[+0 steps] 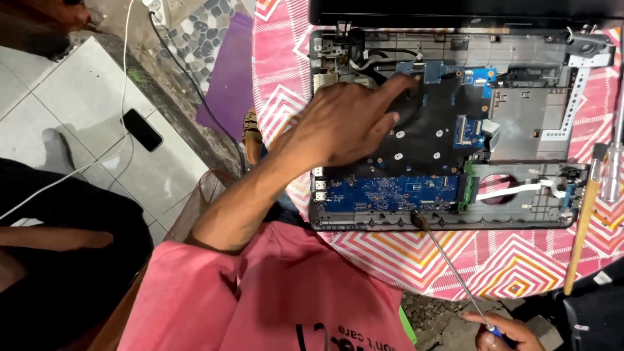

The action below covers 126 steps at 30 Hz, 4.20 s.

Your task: Disassembling a laptop by removing screws, disconnecting internal ribbon cables, and lifting the motherboard from the chassis.

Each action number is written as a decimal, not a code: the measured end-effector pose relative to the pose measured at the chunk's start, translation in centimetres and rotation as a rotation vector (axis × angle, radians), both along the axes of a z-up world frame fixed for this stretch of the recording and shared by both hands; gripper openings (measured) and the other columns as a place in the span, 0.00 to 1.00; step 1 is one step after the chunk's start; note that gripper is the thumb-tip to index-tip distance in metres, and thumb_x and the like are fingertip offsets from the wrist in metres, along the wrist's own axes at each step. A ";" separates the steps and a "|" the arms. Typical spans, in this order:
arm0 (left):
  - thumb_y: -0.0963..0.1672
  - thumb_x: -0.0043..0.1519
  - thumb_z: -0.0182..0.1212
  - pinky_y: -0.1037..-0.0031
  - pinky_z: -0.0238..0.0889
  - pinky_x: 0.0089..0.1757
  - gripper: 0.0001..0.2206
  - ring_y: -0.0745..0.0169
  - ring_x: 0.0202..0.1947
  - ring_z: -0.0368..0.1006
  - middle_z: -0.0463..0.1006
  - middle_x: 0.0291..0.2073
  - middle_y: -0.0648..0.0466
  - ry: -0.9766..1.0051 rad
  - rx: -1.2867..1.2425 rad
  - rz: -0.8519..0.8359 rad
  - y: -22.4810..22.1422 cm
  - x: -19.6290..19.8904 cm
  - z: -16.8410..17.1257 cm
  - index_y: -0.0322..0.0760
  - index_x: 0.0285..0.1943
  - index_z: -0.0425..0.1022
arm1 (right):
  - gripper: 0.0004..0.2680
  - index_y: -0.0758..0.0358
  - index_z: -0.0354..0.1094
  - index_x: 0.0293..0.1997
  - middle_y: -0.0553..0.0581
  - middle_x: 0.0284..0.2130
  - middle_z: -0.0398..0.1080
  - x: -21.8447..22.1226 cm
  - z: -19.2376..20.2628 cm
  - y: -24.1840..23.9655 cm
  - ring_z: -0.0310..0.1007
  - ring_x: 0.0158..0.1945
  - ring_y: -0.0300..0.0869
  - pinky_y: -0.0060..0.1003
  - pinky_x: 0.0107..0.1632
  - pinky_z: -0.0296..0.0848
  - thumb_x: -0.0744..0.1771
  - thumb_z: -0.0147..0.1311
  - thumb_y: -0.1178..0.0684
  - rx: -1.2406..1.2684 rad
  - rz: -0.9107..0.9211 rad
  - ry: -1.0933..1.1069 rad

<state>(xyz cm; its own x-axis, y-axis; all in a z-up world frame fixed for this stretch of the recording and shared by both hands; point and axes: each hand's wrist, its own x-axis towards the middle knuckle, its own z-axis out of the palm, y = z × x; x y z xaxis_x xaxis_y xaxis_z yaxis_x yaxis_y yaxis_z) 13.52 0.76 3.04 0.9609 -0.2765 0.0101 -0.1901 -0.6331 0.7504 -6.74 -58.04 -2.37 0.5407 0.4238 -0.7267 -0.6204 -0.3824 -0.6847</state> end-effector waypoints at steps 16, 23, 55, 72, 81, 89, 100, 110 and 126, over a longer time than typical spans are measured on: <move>0.42 0.61 0.56 0.57 0.60 0.22 0.16 0.48 0.12 0.72 0.77 0.15 0.52 -0.075 -0.045 0.047 -0.1 0.4 -0.3 0.41 0.58 0.63 | 0.13 0.73 0.87 0.42 0.67 0.28 0.91 -0.3 -3.0 -7.9 0.83 0.19 0.44 0.42 0.26 0.80 0.57 0.70 0.59 -0.277 0.141 0.066; 0.39 0.59 0.60 0.61 0.61 0.20 0.11 0.52 0.13 0.68 0.74 0.18 0.49 -0.194 -0.003 0.004 -0.6 -0.6 0.3 0.38 0.50 0.72 | 0.12 0.62 0.86 0.37 0.50 0.37 0.89 6.7 6.3 10.4 0.88 0.39 0.38 0.36 0.46 0.80 0.54 0.71 0.55 -0.406 0.334 -0.372; 0.42 0.58 0.67 0.65 0.57 0.48 0.08 0.52 0.47 0.63 0.70 0.44 0.52 -0.385 -0.016 0.456 0.3 -3.9 -1.4 0.33 0.44 0.79 | 0.04 0.76 0.75 0.40 0.65 0.39 0.71 16.1 9.1 24.8 0.66 0.40 0.49 0.39 0.43 0.64 0.64 0.61 0.67 -0.504 0.264 -1.289; 0.47 0.53 0.74 0.63 0.50 0.52 0.10 0.54 0.51 0.58 0.68 0.50 0.53 -0.344 -0.111 0.455 0.2 -4.0 -2.9 0.40 0.39 0.84 | 0.05 0.73 0.75 0.45 0.57 0.29 0.67 32.6 7.4 40.5 0.55 0.24 0.41 0.35 0.29 0.56 0.66 0.59 0.65 -0.099 0.594 -1.209; 0.48 0.57 0.68 0.60 0.46 0.54 0.09 0.53 0.53 0.56 0.68 0.53 0.53 -0.311 -0.131 0.397 0.6 -3.9 -2.5 0.42 0.39 0.84 | 0.03 0.69 0.72 0.42 0.57 0.31 0.69 33.1 7.3 40.7 0.58 0.22 0.45 0.40 0.28 0.58 0.67 0.58 0.63 -0.237 0.699 -1.219; 0.46 0.54 0.71 0.60 0.49 0.53 0.08 0.54 0.53 0.57 0.71 0.52 0.55 -0.324 -0.157 0.403 0.6 -4.1 -2.9 0.41 0.38 0.83 | 0.02 0.69 0.70 0.44 0.58 0.33 0.67 32.4 6.6 40.4 0.61 0.25 0.49 0.43 0.32 0.61 0.70 0.55 0.62 -0.308 0.738 -1.312; 0.48 0.59 0.65 0.60 0.49 0.55 0.10 0.51 0.53 0.55 0.67 0.55 0.55 -0.293 -0.122 0.352 0.7 -3.9 -3.4 0.39 0.39 0.83 | 0.02 0.69 0.70 0.44 0.60 0.33 0.67 32.7 6.8 40.5 0.61 0.26 0.50 0.45 0.33 0.62 0.69 0.56 0.63 -0.308 0.765 -1.384; 0.48 0.57 0.67 0.60 0.49 0.56 0.09 0.51 0.54 0.59 0.68 0.54 0.54 -0.335 -0.105 0.337 0.8 -4.1 -3.7 0.41 0.40 0.84 | 0.01 0.71 0.70 0.43 0.59 0.34 0.66 32.7 5.8 40.2 0.60 0.25 0.50 0.45 0.33 0.61 0.69 0.56 0.64 -0.288 0.756 -1.373; 0.50 0.59 0.66 0.64 0.53 0.50 0.08 0.54 0.52 0.60 0.70 0.51 0.54 -0.403 -0.110 0.397 0.4 -3.6 -5.1 0.46 0.37 0.81 | 0.03 0.65 0.69 0.41 0.54 0.29 0.65 30.1 4.4 41.7 0.65 0.31 0.46 0.40 0.39 0.65 0.67 0.59 0.62 -0.144 0.362 -1.489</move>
